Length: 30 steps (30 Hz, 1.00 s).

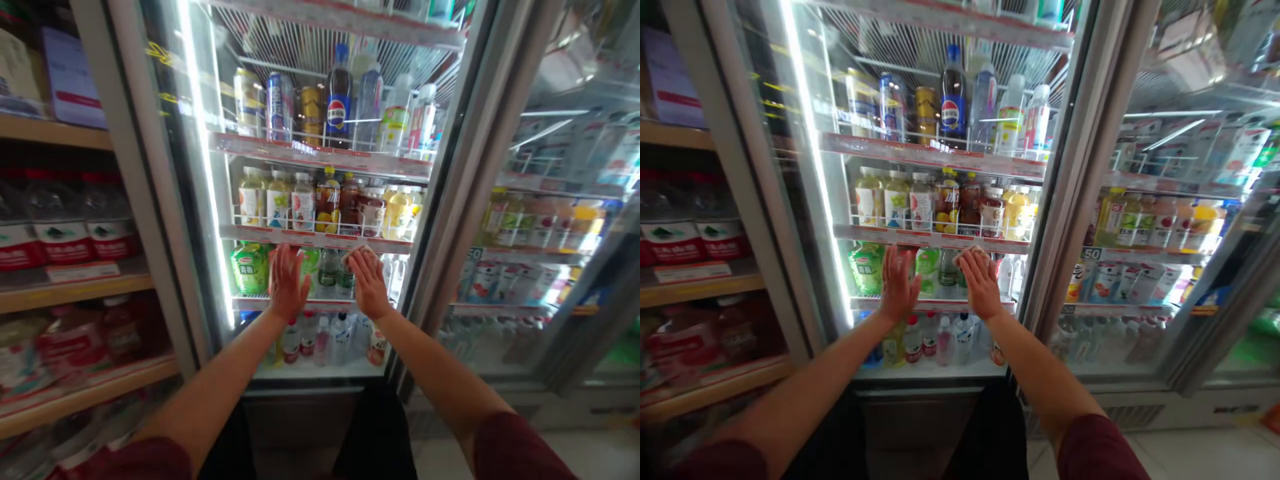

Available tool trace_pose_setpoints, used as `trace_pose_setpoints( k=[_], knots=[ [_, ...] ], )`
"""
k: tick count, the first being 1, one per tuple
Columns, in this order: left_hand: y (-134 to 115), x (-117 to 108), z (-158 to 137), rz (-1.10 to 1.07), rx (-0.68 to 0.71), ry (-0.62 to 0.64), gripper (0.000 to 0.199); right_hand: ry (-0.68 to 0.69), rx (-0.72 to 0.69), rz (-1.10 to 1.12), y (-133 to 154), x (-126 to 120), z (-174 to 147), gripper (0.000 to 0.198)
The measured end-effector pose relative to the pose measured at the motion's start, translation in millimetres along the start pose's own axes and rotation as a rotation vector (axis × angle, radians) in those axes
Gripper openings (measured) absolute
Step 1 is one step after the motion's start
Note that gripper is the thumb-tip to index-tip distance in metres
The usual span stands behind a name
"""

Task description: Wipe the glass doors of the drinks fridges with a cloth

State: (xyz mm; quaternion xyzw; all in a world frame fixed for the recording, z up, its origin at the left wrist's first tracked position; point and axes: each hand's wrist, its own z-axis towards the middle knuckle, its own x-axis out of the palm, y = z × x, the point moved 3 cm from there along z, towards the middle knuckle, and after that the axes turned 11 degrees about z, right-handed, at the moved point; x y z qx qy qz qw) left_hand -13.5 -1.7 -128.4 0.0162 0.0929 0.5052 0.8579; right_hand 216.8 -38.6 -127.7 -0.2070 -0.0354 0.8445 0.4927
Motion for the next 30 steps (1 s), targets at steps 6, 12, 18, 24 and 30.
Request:
trace_pose_setpoints(
  k=[6,12,18,24,30],
  knots=[
    [-78,9,17,-0.244,0.374,0.129,0.066,0.142,0.007,0.188,8,15,26,0.064],
    [-63,13,-19,-0.003,0.39,0.194,0.064,0.166,0.061,-0.115,-36,-20,0,0.062],
    [-45,10,-32,0.043,0.353,0.212,0.075,0.131,0.039,-0.262,-47,-17,-29,0.056],
    [-32,7,36,0.072,0.053,0.127,0.074,0.087,0.071,-0.248,-47,-6,-35,0.059],
    [-43,10,-1,-0.039,0.08,0.25,0.068,0.125,0.155,-0.182,-48,-3,-38,0.056]
  ],
)
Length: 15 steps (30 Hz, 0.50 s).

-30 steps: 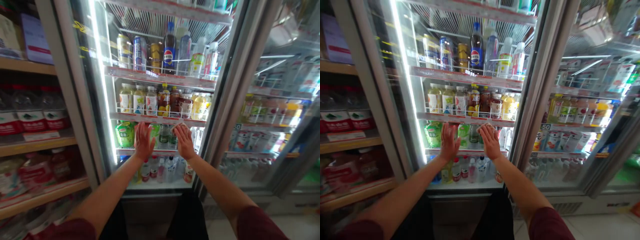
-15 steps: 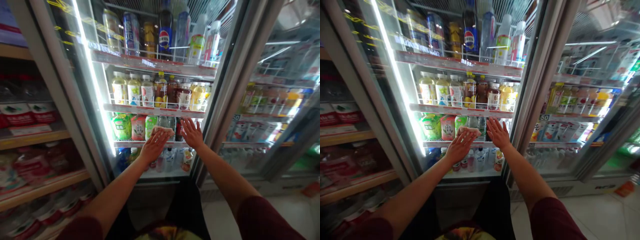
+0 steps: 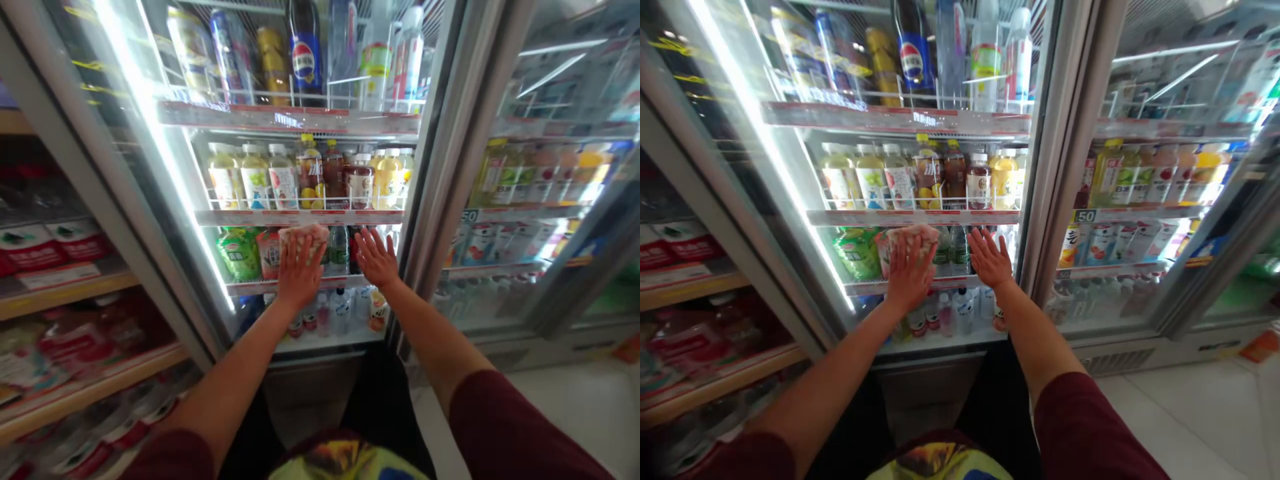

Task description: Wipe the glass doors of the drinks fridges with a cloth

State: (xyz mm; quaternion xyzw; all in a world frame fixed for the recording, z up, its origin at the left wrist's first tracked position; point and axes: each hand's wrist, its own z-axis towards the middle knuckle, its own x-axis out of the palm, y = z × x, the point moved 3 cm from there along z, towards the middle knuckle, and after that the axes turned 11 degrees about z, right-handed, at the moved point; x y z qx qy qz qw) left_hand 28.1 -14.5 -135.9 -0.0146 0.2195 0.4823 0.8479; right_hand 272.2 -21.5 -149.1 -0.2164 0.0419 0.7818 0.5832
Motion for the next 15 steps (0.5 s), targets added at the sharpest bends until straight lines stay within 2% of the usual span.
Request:
trace_pose_setpoints(
  k=[2,6,8,10,15],
  knots=[
    [7,0,3,0.0,0.008,0.014,0.065,0.018,0.018,0.032,0,1,0,0.057],
    [29,-16,41,0.052,-0.1,-0.014,0.061,0.011,0.014,0.038,2,0,0,0.056],
    [33,-22,50,0.061,-0.14,-0.021,0.06,-0.016,0.0,0.011,3,-2,1,0.054],
    [32,-22,41,0.056,-0.154,-0.008,0.06,-0.04,-0.011,-0.006,4,-3,1,0.052],
    [34,-11,-10,0.09,-0.085,0.02,0.06,-0.052,-0.018,0.019,6,-3,1,0.054]
  ],
)
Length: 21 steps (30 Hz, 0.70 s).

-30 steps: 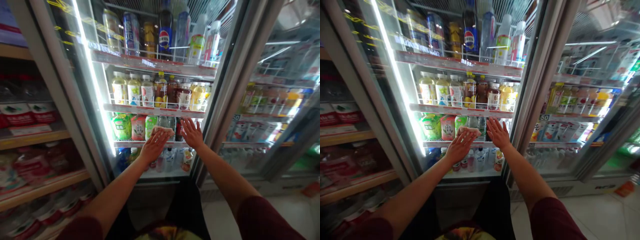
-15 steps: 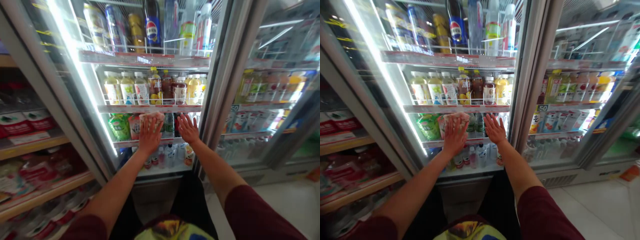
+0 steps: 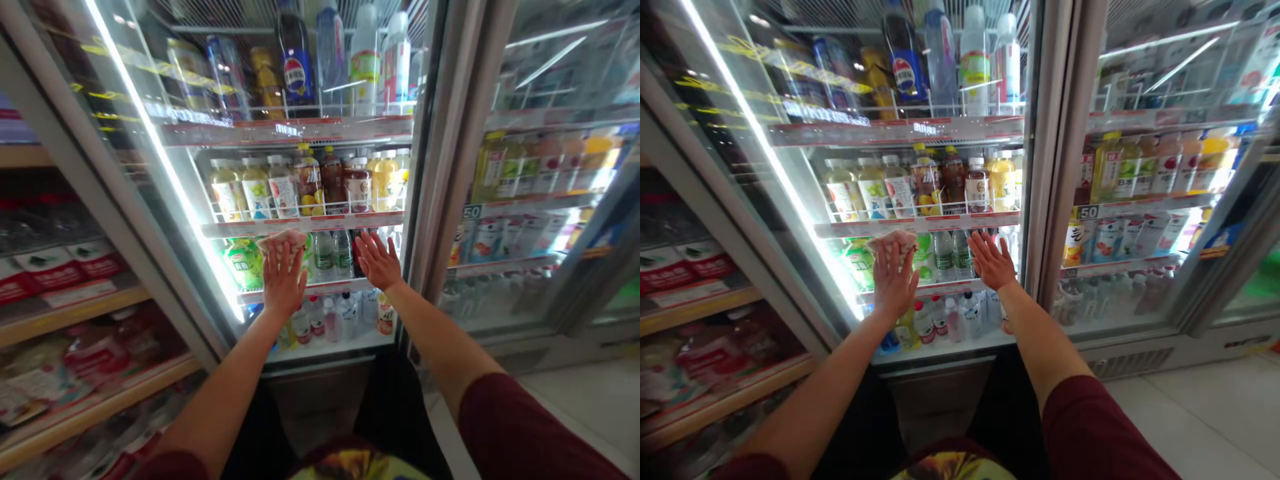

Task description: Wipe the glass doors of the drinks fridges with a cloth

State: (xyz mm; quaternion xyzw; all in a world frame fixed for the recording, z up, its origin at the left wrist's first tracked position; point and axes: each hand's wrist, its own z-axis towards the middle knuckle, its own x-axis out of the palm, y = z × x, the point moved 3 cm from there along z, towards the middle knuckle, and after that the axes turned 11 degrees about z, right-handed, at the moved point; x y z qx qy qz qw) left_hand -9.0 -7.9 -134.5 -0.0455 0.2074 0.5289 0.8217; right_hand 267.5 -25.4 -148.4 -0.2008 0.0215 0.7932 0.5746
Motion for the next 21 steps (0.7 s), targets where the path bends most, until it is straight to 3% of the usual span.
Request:
trace_pose_setpoints(
  k=[8,15,21],
  knots=[
    [40,-18,28,0.046,-0.067,-0.095,0.057,0.051,0.036,0.039,-2,1,-1,0.056],
    [51,-7,-23,-0.001,-0.1,-0.005,0.06,0.048,0.04,0.035,-1,1,-1,0.055],
    [79,-19,16,0.026,-0.175,-0.08,0.062,-0.001,0.004,-0.013,0,-2,0,0.053]
  ],
)
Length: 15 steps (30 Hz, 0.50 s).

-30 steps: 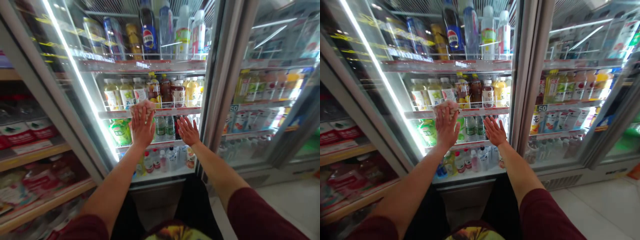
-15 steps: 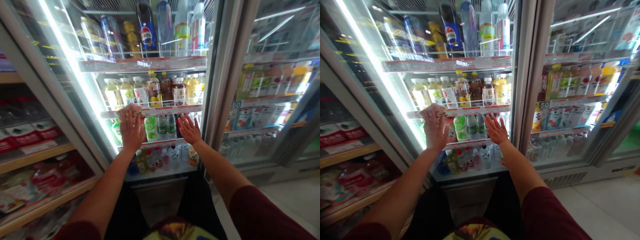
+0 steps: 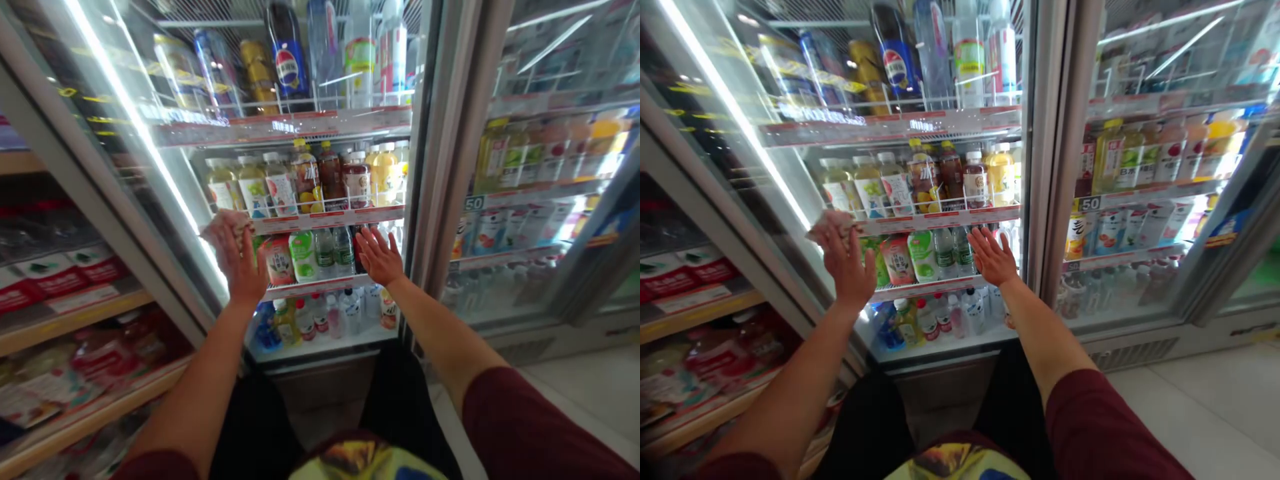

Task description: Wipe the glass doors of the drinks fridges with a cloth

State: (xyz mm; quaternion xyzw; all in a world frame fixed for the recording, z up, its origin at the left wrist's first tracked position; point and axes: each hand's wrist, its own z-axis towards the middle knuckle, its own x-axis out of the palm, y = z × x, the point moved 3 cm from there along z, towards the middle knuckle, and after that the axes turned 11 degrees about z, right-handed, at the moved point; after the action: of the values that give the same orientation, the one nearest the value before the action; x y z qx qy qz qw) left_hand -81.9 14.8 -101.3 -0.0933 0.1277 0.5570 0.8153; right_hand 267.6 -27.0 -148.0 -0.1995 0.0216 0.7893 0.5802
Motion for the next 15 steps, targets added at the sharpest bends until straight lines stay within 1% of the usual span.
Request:
trace_pose_setpoints(
  k=[2,5,7,9,11,15],
  knots=[
    [-2,-3,0,0.001,-0.015,-0.028,0.062,0.024,0.014,0.015,0,0,0,0.053],
    [-7,-3,-24,-0.003,-0.009,-0.016,0.061,0.063,0.045,0.054,-1,2,0,0.053],
    [-6,0,-41,0.012,0.028,-0.004,0.061,0.055,0.043,0.061,0,2,-1,0.054],
    [0,1,-45,0.036,0.05,-0.003,0.062,0.042,0.035,0.06,0,2,-1,0.054],
    [11,-2,-32,0.047,0.028,-0.018,0.061,0.042,0.034,0.062,0,2,-1,0.054],
    [31,-11,9,0.038,-0.063,-0.052,0.06,0.05,0.043,0.062,-1,2,-2,0.053]
  ],
)
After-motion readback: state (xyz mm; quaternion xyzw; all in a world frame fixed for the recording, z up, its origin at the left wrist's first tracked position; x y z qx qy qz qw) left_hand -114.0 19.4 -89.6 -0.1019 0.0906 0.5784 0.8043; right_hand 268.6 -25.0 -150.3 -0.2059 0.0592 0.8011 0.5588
